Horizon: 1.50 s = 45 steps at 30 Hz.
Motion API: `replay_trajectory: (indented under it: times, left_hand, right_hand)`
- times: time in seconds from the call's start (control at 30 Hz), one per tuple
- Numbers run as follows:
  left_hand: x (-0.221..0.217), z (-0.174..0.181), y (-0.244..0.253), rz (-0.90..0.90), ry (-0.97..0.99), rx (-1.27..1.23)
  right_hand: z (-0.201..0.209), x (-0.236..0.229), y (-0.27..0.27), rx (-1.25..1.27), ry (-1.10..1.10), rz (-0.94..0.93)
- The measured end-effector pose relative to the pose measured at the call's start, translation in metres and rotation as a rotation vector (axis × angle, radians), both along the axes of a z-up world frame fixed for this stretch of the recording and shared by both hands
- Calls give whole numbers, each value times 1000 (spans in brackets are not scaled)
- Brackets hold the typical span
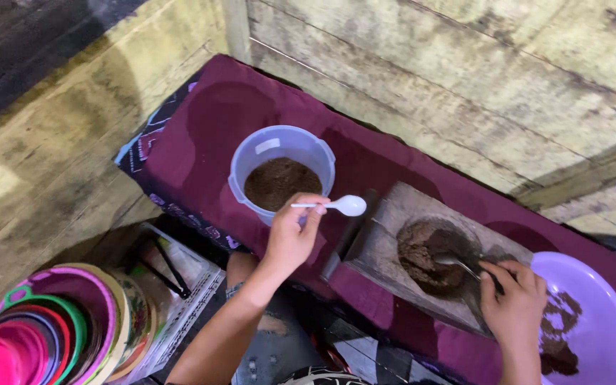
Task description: Grinding spices in a stone mortar using a pestle and a spoon
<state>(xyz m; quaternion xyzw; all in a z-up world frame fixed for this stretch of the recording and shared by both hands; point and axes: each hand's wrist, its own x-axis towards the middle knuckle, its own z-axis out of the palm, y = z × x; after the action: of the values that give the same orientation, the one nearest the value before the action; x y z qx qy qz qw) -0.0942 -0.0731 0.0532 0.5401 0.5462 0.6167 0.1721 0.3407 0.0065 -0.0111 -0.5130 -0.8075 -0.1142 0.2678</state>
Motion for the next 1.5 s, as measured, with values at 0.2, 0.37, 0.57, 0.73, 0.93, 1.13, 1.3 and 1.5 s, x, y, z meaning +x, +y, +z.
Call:
replay_trajectory:
  times: [0.2,0.37,0.57,0.73,0.93,1.13,1.3,1.5]
  left_hand:
    - [-66,13,3,205,156,26]
    - [-107,-23,31,352,304,-61]
    - [-114,-33,39,538,470,-147]
    - [-87,-41,14,600,603,159]
    - [-41,-65,-38,163,557,220]
    - [-1,-161,-51,-97,525,-454]
    - [33,-178,-29,7,686,-520]
    - [42,-160,14,-142,845,-787]
  right_hand:
    - [-11,6,5,39,-5,10]
    - [-19,10,7,24,-16,-11]
    - [-18,12,7,-5,-29,-25]
    - [-13,8,4,-43,-15,-38]
    - [-16,11,6,-41,27,-16]
    - [-15,10,7,-24,38,5]
    - [-11,9,6,-39,38,4]
    - [-6,4,2,-89,84,-7]
